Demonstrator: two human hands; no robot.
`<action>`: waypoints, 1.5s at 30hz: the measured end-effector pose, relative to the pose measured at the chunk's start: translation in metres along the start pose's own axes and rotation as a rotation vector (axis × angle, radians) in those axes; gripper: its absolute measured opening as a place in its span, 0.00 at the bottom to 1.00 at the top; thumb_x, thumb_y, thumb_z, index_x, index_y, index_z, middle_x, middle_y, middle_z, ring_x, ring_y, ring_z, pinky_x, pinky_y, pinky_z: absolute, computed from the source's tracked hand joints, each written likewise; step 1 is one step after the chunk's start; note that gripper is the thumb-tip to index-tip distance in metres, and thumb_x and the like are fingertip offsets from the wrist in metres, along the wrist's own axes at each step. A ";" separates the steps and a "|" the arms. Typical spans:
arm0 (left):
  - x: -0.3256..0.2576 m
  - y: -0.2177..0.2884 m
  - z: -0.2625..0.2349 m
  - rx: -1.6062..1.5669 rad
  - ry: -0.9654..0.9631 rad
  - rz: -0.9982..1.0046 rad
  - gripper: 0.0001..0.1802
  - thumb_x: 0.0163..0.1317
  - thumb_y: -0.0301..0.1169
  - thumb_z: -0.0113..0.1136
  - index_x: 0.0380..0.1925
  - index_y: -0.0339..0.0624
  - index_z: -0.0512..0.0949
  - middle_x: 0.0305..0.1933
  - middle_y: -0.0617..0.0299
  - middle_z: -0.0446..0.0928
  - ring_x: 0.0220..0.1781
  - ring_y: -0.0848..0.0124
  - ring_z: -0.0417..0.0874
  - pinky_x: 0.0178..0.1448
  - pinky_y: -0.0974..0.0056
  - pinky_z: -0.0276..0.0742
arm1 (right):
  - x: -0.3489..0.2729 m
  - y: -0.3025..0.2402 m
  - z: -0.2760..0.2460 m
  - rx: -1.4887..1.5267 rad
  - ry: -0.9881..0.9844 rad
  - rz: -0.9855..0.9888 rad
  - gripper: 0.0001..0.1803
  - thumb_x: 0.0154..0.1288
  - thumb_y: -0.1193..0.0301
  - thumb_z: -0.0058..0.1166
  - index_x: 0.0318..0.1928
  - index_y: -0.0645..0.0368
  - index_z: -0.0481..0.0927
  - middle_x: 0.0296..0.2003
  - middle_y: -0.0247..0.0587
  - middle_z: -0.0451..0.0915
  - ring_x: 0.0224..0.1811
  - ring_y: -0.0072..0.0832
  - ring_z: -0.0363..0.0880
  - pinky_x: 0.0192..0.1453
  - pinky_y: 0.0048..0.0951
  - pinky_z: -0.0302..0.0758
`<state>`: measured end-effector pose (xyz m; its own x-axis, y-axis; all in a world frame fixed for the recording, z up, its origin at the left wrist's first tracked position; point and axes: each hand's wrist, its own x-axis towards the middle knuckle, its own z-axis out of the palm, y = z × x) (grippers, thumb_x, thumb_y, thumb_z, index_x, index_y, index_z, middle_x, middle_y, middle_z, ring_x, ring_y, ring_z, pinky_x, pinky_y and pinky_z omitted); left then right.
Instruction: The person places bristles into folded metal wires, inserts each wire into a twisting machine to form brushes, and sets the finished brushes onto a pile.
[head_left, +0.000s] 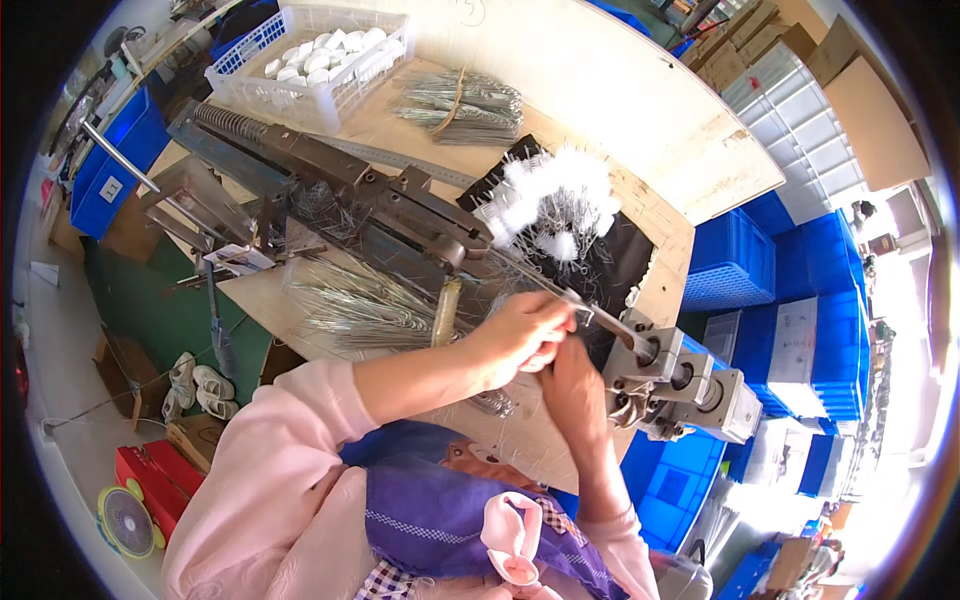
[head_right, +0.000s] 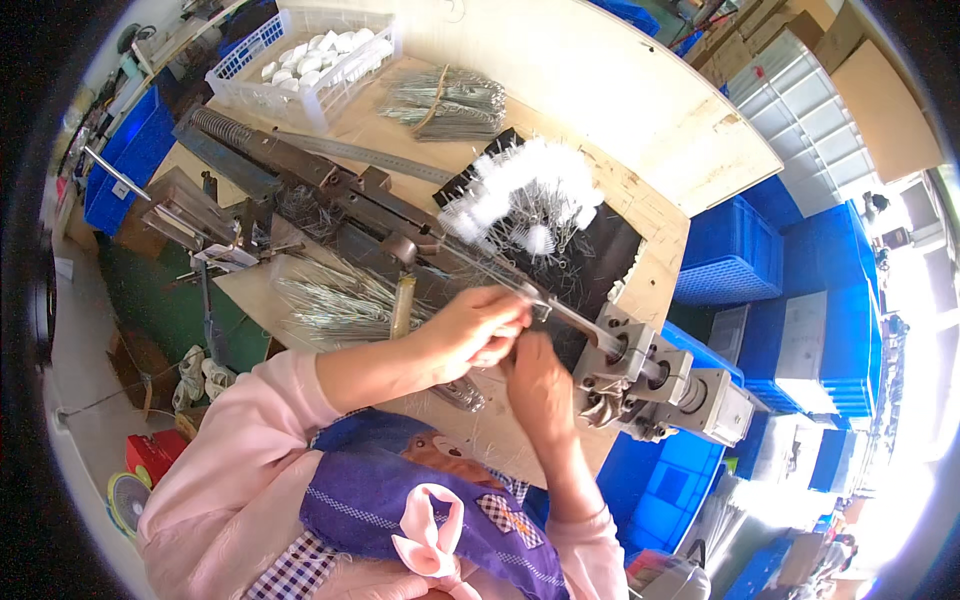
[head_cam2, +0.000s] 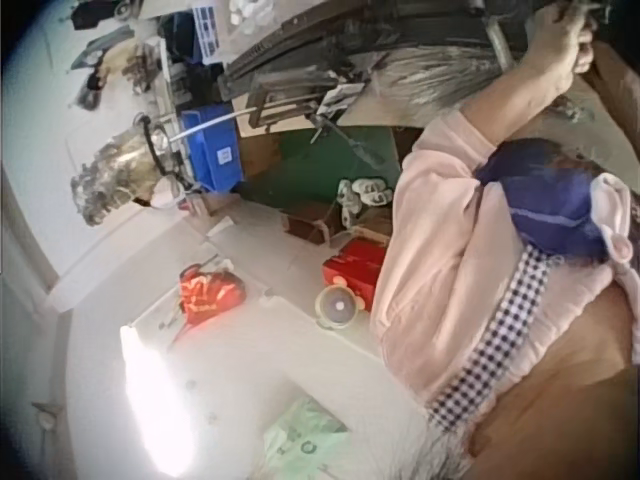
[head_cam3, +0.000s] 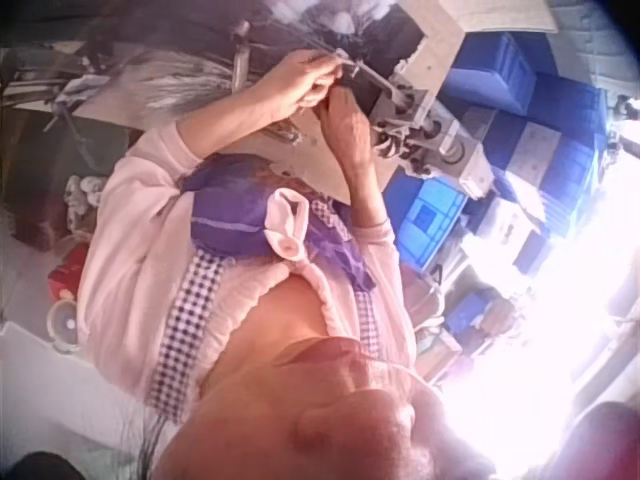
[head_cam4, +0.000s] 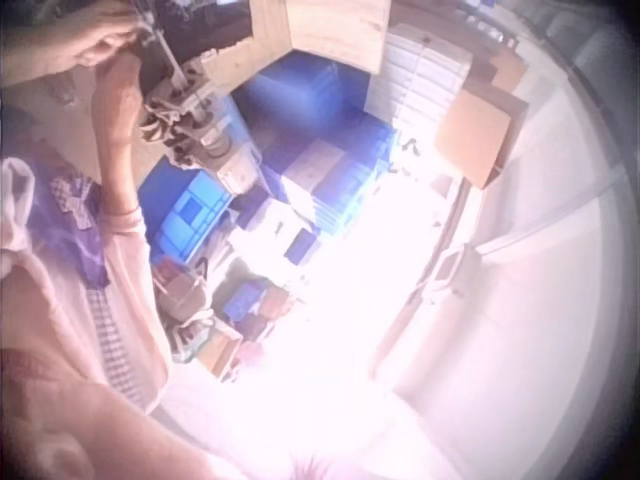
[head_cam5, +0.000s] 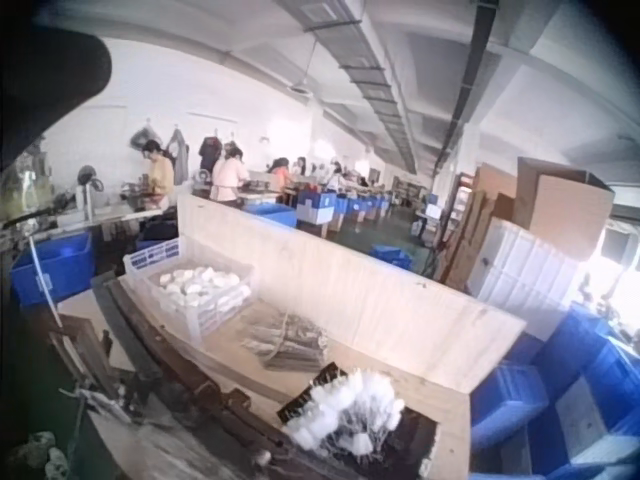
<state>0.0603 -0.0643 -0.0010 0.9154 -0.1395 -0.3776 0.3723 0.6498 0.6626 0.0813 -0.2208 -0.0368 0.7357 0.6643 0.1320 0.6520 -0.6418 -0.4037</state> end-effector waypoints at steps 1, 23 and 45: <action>0.001 -0.004 -0.008 0.005 0.035 0.103 0.16 0.73 0.42 0.47 0.31 0.41 0.70 0.18 0.74 0.58 0.14 0.83 0.56 0.16 0.74 0.49 | -0.010 -0.009 -0.009 0.062 -0.059 0.045 0.12 0.58 0.72 0.59 0.35 0.61 0.68 0.29 0.51 0.76 0.34 0.52 0.76 0.36 0.47 0.73; -0.007 -0.003 -0.026 0.135 0.130 0.243 0.20 0.72 0.47 0.45 0.39 0.40 0.74 0.26 0.64 0.75 0.25 0.76 0.76 0.28 0.71 0.71 | 0.120 -0.009 -0.092 0.814 -0.421 0.159 0.12 0.64 0.75 0.53 0.44 0.73 0.79 0.26 0.35 0.79 0.27 0.16 0.76 0.31 0.22 0.74; -0.016 0.015 -0.018 -0.754 -0.161 0.270 0.36 0.70 0.58 0.35 0.56 0.33 0.66 0.57 0.52 0.70 0.63 0.61 0.69 0.73 0.55 0.59 | 0.107 -0.031 -0.081 0.206 0.114 -0.206 0.08 0.51 0.75 0.61 0.35 0.55 0.85 0.24 0.35 0.75 0.30 0.33 0.76 0.40 0.32 0.64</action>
<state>0.0482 -0.0395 0.0034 0.9910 0.0254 -0.1312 -0.0146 0.9965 0.0824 0.1550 -0.1608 0.0634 0.6152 0.7177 0.3262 0.7473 -0.3991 -0.5313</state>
